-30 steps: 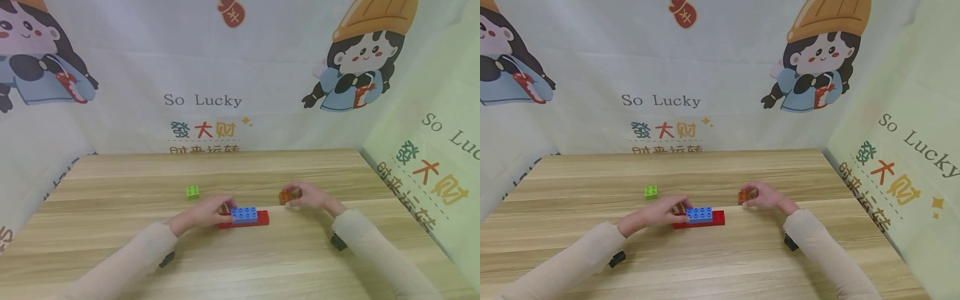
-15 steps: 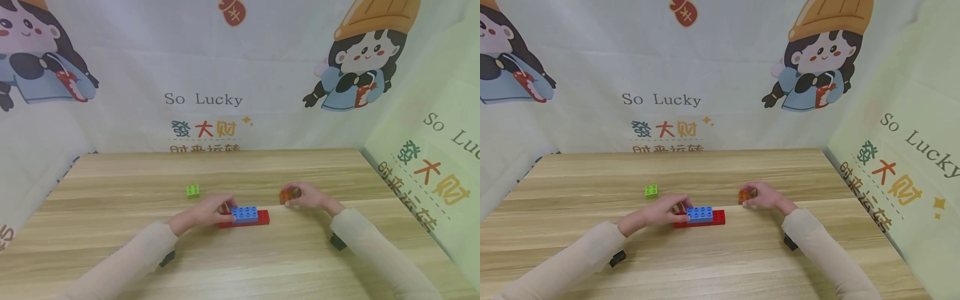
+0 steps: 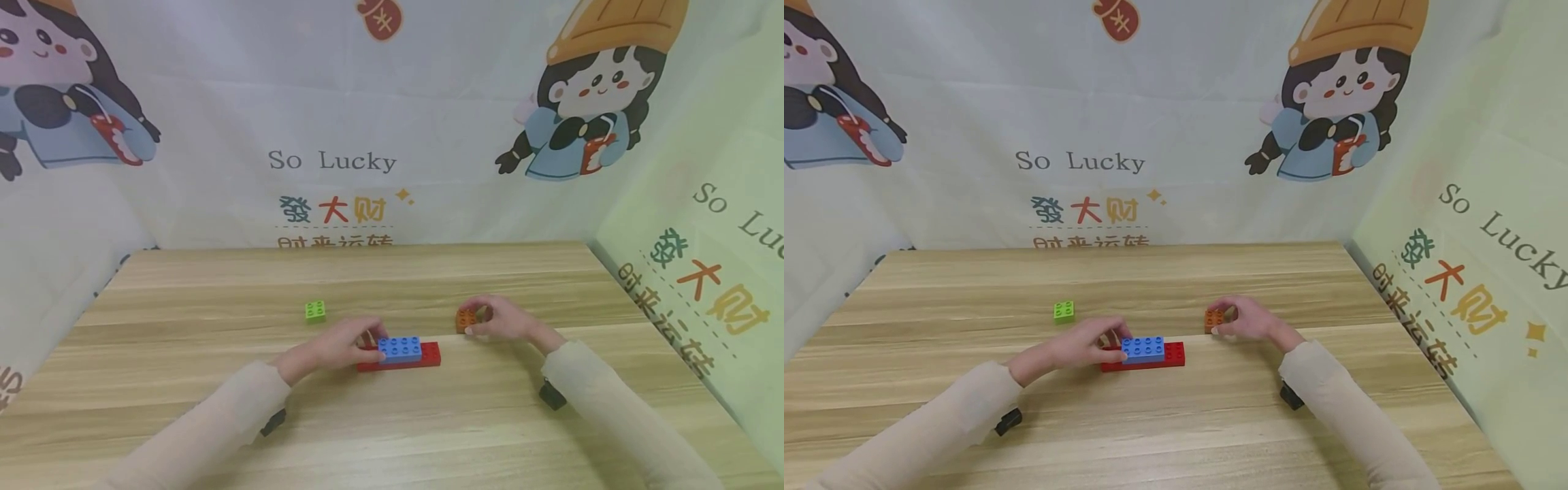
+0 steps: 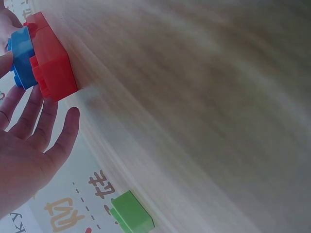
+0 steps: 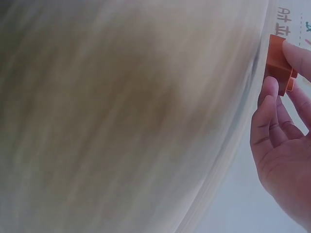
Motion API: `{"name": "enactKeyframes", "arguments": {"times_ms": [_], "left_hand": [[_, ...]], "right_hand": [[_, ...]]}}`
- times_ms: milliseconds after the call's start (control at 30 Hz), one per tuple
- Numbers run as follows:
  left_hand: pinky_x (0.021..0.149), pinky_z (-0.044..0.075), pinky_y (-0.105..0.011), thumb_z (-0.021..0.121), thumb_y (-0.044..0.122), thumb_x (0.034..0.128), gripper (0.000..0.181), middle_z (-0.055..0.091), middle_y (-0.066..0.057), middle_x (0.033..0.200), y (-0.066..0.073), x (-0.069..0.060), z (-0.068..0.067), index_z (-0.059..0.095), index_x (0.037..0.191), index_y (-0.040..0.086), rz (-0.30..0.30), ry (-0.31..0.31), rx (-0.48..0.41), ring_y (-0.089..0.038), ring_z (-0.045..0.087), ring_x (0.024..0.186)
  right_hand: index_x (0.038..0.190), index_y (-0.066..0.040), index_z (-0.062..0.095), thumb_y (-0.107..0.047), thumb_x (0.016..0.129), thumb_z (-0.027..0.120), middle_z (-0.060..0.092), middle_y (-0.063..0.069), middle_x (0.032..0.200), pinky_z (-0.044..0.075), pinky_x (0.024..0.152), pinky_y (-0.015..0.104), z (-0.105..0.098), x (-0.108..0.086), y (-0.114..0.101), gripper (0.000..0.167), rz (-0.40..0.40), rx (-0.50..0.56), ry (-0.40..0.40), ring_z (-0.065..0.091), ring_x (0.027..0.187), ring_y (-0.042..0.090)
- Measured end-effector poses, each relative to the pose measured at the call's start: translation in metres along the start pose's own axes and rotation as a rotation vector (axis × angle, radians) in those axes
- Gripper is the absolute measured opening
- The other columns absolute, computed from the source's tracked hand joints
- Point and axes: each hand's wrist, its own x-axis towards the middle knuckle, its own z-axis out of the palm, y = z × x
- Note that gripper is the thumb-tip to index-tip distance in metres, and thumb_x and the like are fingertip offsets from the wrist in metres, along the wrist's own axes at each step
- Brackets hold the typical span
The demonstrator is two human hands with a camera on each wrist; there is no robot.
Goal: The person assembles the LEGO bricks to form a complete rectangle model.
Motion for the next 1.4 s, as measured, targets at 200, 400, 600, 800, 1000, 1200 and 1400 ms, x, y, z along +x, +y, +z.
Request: {"name": "enactKeyframes", "arguments": {"times_ms": [200,400,600,800,1000,1200,1400], "left_hand": [[0.072,0.046,-0.025,0.065,0.021,0.0791,0.025,0.056,0.003,0.091,0.0,0.001,0.0,0.053,0.098,0.011,0.012,0.001,0.008,-0.011,0.054,0.083],[0.072,0.045,-0.025,0.065,0.021,0.0796,0.025,0.057,0.003,0.091,-0.001,0.0,0.0,0.053,0.098,0.011,0.012,-0.001,0.004,-0.011,0.054,0.083],[0.072,0.045,-0.025,0.065,0.021,0.0796,0.024,0.056,0.003,0.091,-0.001,0.0,0.001,0.053,0.098,0.011,0.008,-0.001,-0.002,-0.01,0.054,0.083],[0.072,0.045,-0.025,0.065,0.022,0.0794,0.025,0.056,0.004,0.091,-0.002,0.0,0.001,0.053,0.098,0.011,0.005,-0.002,-0.001,-0.009,0.053,0.083],[0.073,0.045,-0.026,0.065,0.021,0.0792,0.025,0.056,0.003,0.092,-0.001,0.001,0.0,0.053,0.098,0.011,-0.001,-0.002,0.0,-0.01,0.053,0.084],[0.074,0.045,-0.026,0.066,0.021,0.0788,0.026,0.056,0.002,0.092,0.0,0.001,0.0,0.053,0.099,0.011,-0.009,-0.006,0.002,-0.011,0.054,0.084],[0.073,0.045,-0.026,0.065,0.02,0.0788,0.025,0.056,0.002,0.092,0.0,0.001,0.0,0.053,0.098,0.011,-0.001,-0.006,-0.017,-0.011,0.054,0.083]], "right_hand": [[0.114,-0.003,0.055,-0.017,0.077,0.068,0.055,0.008,0.103,0.045,0.062,0.029,0.001,-0.001,-0.007,0.041,-0.023,0.012,-0.002,0.052,0.074,0.015],[0.114,0.002,0.052,-0.01,0.077,0.067,0.055,0.012,0.104,0.047,0.059,0.03,0.005,-0.005,-0.014,0.042,-0.076,0.068,-0.037,0.053,0.073,0.018],[0.115,-0.002,0.053,-0.017,0.078,0.067,0.055,0.006,0.104,0.046,0.065,0.03,0.012,-0.008,-0.021,0.042,-0.103,0.078,-0.068,0.052,0.078,0.018],[0.115,-0.004,0.053,-0.017,0.078,0.066,0.056,0.003,0.1,0.048,0.064,0.03,0.019,-0.009,-0.029,0.041,-0.143,0.104,-0.091,0.054,0.078,0.016],[0.116,-0.006,0.054,-0.016,0.078,0.066,0.054,0.004,0.102,0.049,0.058,0.029,0.024,-0.01,-0.038,0.041,-0.162,0.103,-0.081,0.055,0.072,0.015],[0.117,-0.007,0.053,-0.018,0.079,0.066,0.053,0.002,0.098,0.047,0.058,0.028,0.034,-0.009,-0.044,0.042,-0.162,0.095,-0.087,0.053,0.074,0.014],[0.119,-0.008,0.052,-0.02,0.08,0.066,0.053,0.0,0.097,0.047,0.057,0.029,0.038,-0.008,-0.048,0.043,-0.156,0.1,-0.084,0.054,0.071,0.014]]}}
